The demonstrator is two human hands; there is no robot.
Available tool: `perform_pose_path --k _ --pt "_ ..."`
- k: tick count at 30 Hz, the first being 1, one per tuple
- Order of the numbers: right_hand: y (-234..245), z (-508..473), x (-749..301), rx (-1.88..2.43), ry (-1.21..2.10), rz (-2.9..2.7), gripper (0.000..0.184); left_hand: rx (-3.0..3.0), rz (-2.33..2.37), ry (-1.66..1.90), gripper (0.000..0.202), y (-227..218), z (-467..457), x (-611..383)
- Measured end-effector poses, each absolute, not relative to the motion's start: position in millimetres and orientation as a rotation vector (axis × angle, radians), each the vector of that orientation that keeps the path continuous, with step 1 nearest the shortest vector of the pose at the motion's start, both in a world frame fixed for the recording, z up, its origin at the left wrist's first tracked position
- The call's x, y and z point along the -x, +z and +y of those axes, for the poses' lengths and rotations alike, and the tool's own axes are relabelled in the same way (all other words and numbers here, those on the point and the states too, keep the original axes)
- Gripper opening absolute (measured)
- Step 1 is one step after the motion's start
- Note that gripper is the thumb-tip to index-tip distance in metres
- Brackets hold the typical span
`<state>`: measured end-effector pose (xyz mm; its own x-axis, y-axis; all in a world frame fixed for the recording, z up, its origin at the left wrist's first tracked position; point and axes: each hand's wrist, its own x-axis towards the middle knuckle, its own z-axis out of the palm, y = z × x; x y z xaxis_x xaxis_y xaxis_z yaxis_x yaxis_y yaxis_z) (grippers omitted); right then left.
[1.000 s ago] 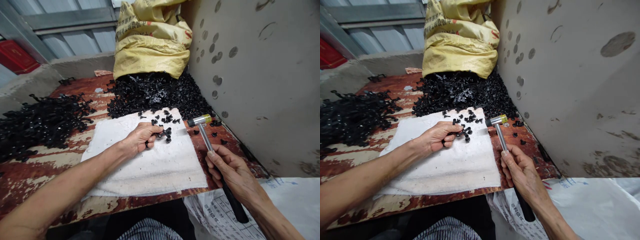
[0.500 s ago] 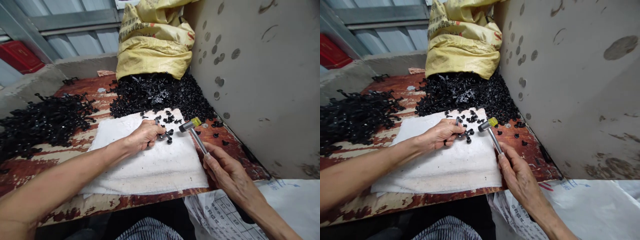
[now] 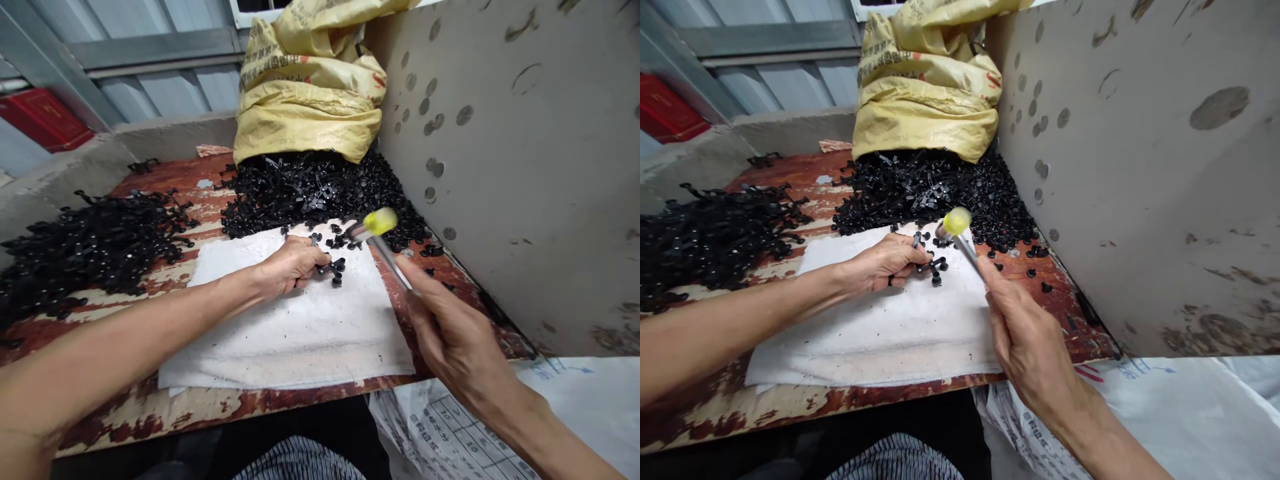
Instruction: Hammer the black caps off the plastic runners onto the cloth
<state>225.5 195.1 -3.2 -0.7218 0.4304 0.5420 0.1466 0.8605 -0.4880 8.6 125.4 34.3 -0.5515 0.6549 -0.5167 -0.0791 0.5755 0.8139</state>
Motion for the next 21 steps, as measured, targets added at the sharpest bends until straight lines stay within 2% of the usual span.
perform_pose_path --k 4,8,12,16,21 --pt "-3 198 -225 0.416 0.554 -2.426 0.052 -0.454 1.904 1.090 0.026 31 124 -10" --pt "1 193 -226 0.439 0.484 -2.249 0.059 -0.468 1.900 1.111 0.026 28 122 -12" --pt "-6 194 -225 0.411 0.514 -2.492 0.056 -0.476 1.902 1.133 0.026 26 122 -12" --pt "-9 196 -224 0.479 0.526 -2.289 0.058 -0.464 1.862 1.140 0.023 25 121 -12" --pt "-10 198 -223 0.490 0.589 -2.478 0.051 -0.464 1.853 1.141 0.023 23 121 -11"
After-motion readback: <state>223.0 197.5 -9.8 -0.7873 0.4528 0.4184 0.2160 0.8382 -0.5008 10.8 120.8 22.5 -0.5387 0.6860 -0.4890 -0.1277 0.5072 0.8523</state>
